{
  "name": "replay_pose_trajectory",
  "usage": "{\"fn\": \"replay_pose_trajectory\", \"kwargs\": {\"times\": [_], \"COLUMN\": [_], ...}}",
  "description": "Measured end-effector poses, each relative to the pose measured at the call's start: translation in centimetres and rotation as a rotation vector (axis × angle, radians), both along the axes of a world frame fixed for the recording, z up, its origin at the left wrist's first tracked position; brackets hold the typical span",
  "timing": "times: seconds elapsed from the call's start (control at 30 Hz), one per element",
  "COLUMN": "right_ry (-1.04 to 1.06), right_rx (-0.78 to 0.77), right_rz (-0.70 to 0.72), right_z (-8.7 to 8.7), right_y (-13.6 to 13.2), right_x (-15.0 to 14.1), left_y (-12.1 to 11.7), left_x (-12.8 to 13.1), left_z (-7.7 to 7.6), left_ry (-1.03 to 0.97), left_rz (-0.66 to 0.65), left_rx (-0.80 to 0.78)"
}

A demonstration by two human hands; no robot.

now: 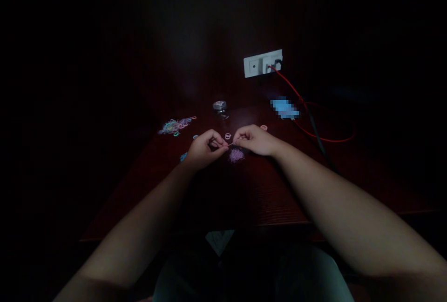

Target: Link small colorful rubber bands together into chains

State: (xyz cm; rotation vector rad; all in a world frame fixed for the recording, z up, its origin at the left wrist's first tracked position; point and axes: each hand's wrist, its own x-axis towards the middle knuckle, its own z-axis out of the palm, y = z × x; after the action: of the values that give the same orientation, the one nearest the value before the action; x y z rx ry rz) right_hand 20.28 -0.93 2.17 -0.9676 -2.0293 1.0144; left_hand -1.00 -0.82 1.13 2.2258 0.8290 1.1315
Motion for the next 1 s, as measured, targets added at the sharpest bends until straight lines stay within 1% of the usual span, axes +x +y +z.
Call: {"fn": "replay_pose_trajectory", "kwargs": {"times": [0.13,0.3,0.57,0.7,0.87,1.0], "right_ry": [-0.020,0.017,0.061,0.038,0.041,0.095], "right_rx": [-0.015,-0.042,-0.048,-0.016,-0.011,0.042], "right_rz": [-0.018,-0.021,0.043,0.002,0.002,-0.073], "right_z": [0.20,-0.02,-0.32,-0.21,-0.15,-0.27], "right_y": [-0.10,0.13,0.06,0.03,0.17,0.58], "right_x": [-0.08,0.01,-0.23,-0.26,-0.18,0.06], "left_y": [0.09,0.07,0.09,0.16,0.05,-0.17], "left_x": [-0.10,-0.25,-0.23,-0.20,-0.15,-0.10], "left_z": [-0.05,0.01,0.01,-0.10,-0.06,0.01], "left_ry": [-0.011,-0.016,0.007,0.003,0.016,0.037], "left_rz": [-0.004,0.000,0.001,-0.008,-0.020,-0.019], "left_rx": [-0.012,-0.013,-0.011,-0.014,-0.006,-0.010]}}
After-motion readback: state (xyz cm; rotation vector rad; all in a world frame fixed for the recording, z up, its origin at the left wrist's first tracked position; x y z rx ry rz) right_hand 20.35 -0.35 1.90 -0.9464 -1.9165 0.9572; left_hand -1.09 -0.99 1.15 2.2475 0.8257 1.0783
